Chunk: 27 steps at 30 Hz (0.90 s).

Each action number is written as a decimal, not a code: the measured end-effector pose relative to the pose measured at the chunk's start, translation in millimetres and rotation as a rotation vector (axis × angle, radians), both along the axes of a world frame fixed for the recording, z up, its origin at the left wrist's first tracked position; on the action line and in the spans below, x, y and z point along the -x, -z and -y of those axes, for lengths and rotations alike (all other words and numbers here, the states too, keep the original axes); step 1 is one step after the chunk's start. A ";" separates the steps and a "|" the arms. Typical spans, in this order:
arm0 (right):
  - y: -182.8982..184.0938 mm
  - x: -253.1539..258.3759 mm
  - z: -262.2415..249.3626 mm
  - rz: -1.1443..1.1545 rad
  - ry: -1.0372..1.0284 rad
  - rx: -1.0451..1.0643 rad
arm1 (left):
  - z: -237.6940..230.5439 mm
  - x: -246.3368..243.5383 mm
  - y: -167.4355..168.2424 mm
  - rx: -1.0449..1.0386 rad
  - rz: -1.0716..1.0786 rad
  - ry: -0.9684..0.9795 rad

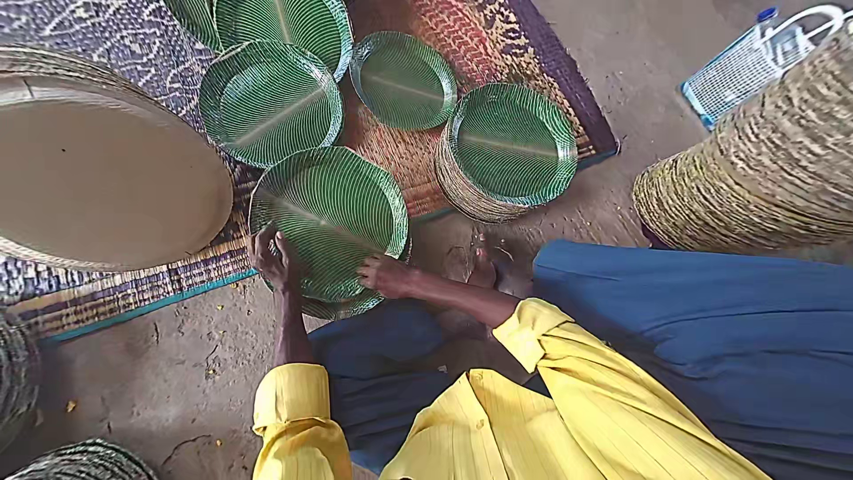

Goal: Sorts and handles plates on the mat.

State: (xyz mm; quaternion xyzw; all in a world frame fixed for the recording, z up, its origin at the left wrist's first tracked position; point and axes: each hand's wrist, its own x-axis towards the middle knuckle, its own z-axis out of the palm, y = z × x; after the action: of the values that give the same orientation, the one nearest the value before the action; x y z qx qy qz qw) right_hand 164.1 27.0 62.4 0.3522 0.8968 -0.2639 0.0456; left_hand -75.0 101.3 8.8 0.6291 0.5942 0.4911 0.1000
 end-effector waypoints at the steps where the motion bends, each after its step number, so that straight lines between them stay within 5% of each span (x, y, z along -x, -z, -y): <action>1: -1.5 -3.0 1.9 -0.023 -0.014 0.012 | -0.1 1.9 -1.2 0.064 -0.024 0.016; 8: -27.5 -65.3 -20.1 -0.008 0.105 0.114 | 0.8 10.3 -19.0 0.223 -0.116 -0.069; 12: -22.6 -91.3 -32.7 -0.176 0.404 -0.140 | 0.7 19.0 -12.6 0.424 -0.057 -0.177; 16: -22.9 -96.1 -47.3 -0.282 0.825 -0.046 | 13.8 22.0 -17.1 0.463 0.221 -0.135; 19: 0.9 -80.3 -43.0 -0.247 0.955 0.048 | 31.8 30.4 -15.2 0.496 0.514 -0.184; 23: 1.2 -62.5 -35.2 -0.033 0.887 0.126 | 57.5 27.9 -13.9 0.605 0.712 -0.291; 27: -63.2 -102.6 -72.1 0.155 0.487 0.219 | 75.4 11.2 -16.8 0.668 0.727 -0.290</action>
State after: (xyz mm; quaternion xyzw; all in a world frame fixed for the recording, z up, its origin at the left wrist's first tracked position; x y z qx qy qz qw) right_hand 266.7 99.1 125.6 0.5695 0.7456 -0.3348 0.0870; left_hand -86.2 25.9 25.6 0.2626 0.7268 0.4701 0.4264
